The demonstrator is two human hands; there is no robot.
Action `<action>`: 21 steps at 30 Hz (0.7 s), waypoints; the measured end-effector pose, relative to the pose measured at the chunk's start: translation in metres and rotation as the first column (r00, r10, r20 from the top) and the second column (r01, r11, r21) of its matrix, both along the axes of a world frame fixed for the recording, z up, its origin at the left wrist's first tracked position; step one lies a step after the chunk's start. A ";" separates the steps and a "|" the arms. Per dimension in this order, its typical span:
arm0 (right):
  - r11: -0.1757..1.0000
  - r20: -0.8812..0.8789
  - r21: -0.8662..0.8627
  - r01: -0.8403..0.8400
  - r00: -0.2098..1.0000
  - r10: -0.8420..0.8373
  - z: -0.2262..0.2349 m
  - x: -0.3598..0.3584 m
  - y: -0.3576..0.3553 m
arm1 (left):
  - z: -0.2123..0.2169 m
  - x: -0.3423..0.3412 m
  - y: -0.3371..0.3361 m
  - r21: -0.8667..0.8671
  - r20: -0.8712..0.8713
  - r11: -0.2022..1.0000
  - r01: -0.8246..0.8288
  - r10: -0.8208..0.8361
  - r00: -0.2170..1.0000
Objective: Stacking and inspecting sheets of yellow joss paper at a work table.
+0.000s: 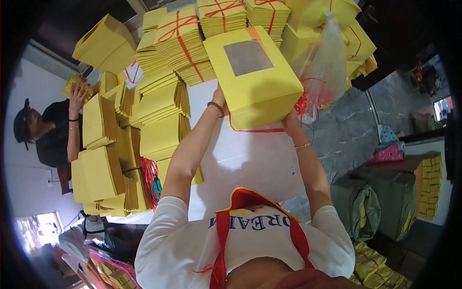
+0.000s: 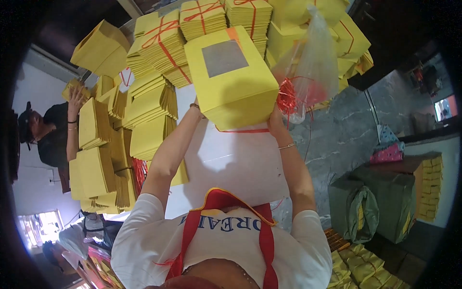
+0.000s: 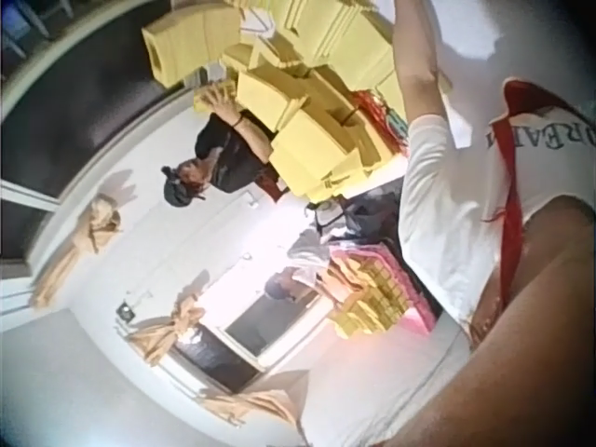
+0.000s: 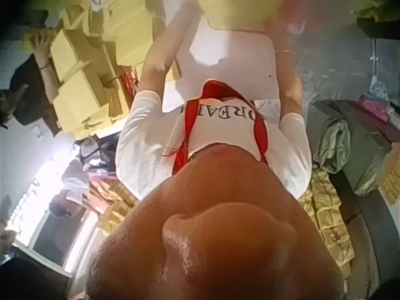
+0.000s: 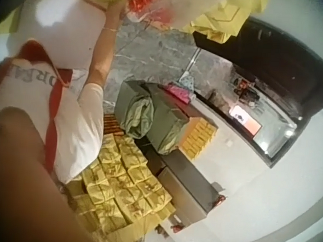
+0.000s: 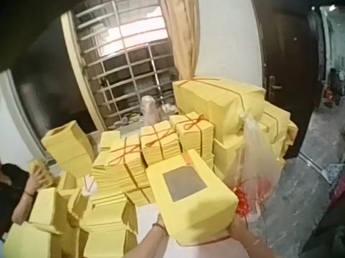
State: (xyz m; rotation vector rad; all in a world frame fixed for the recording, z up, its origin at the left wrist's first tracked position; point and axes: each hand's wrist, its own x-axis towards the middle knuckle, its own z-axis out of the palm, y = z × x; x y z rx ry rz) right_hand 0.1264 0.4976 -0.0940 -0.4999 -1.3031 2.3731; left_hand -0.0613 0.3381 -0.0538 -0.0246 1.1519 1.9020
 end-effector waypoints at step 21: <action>0.925 0.064 0.335 0.179 0.975 -0.212 0.017 0.054 -0.223 | 0.046 -0.010 -0.206 0.002 -0.045 0.979 0.202 -0.202 0.978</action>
